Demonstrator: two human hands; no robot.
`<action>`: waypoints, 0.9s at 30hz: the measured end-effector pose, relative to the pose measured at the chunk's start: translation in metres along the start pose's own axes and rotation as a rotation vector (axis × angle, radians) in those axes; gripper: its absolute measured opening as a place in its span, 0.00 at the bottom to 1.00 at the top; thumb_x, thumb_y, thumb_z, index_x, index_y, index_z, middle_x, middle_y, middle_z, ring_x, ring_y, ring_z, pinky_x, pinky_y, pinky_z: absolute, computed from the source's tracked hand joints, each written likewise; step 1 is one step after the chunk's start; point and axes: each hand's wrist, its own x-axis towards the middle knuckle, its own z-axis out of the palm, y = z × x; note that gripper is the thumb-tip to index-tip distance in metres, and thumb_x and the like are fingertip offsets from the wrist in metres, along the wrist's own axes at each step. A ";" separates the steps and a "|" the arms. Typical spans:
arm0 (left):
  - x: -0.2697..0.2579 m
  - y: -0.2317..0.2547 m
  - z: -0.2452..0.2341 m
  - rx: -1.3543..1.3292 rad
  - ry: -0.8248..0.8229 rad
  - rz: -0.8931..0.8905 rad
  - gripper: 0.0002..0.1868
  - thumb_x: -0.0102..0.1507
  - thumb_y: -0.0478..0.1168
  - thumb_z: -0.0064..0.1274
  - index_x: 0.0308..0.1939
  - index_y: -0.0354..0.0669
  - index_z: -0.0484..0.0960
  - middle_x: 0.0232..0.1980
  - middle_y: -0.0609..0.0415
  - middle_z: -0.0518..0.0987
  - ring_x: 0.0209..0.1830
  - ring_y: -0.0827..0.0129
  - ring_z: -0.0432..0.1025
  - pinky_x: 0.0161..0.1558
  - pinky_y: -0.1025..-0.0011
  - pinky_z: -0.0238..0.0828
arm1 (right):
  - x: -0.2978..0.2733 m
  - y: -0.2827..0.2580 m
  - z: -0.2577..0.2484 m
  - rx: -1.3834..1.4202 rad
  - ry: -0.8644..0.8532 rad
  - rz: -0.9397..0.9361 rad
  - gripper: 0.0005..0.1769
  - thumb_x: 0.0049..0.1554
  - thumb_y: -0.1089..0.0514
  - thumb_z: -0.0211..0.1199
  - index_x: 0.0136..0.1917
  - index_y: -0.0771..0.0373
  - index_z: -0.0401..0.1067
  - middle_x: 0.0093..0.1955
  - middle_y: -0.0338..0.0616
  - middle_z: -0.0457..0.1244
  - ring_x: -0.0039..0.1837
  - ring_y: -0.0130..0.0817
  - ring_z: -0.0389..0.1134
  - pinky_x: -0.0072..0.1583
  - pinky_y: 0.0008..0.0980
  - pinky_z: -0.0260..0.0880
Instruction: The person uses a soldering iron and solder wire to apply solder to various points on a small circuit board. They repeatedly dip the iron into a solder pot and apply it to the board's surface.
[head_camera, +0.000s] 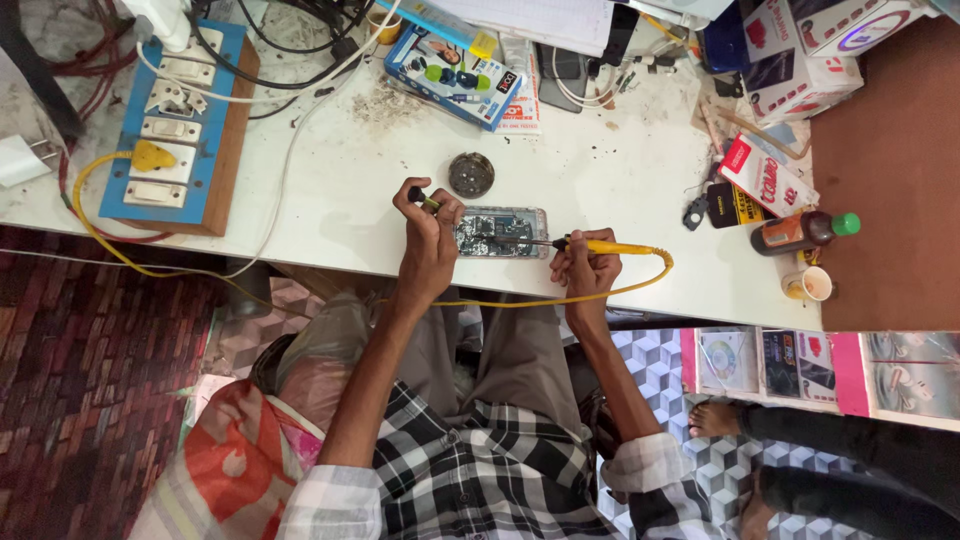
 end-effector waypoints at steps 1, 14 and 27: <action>0.000 0.001 0.000 -0.008 0.001 -0.012 0.16 0.78 0.34 0.32 0.66 0.44 0.45 0.39 0.52 0.66 0.40 0.69 0.61 0.48 0.71 0.65 | -0.001 -0.003 0.001 -0.007 -0.004 0.003 0.11 0.68 0.56 0.58 0.48 0.62 0.60 0.29 0.43 0.61 0.28 0.24 0.60 0.30 0.21 0.55; 0.002 0.008 0.001 0.014 0.012 -0.008 0.16 0.77 0.33 0.33 0.65 0.41 0.46 0.40 0.51 0.66 0.41 0.68 0.61 0.48 0.71 0.65 | 0.001 -0.012 0.006 0.001 -0.012 0.017 0.10 0.68 0.57 0.57 0.47 0.62 0.60 0.29 0.41 0.59 0.28 0.22 0.58 0.31 0.22 0.57; 0.001 0.006 0.002 -0.010 0.021 -0.011 0.17 0.77 0.32 0.34 0.65 0.40 0.45 0.39 0.51 0.67 0.40 0.69 0.62 0.50 0.70 0.67 | 0.001 -0.006 0.002 0.022 0.014 0.029 0.11 0.68 0.57 0.58 0.46 0.62 0.60 0.29 0.40 0.58 0.29 0.23 0.59 0.31 0.23 0.57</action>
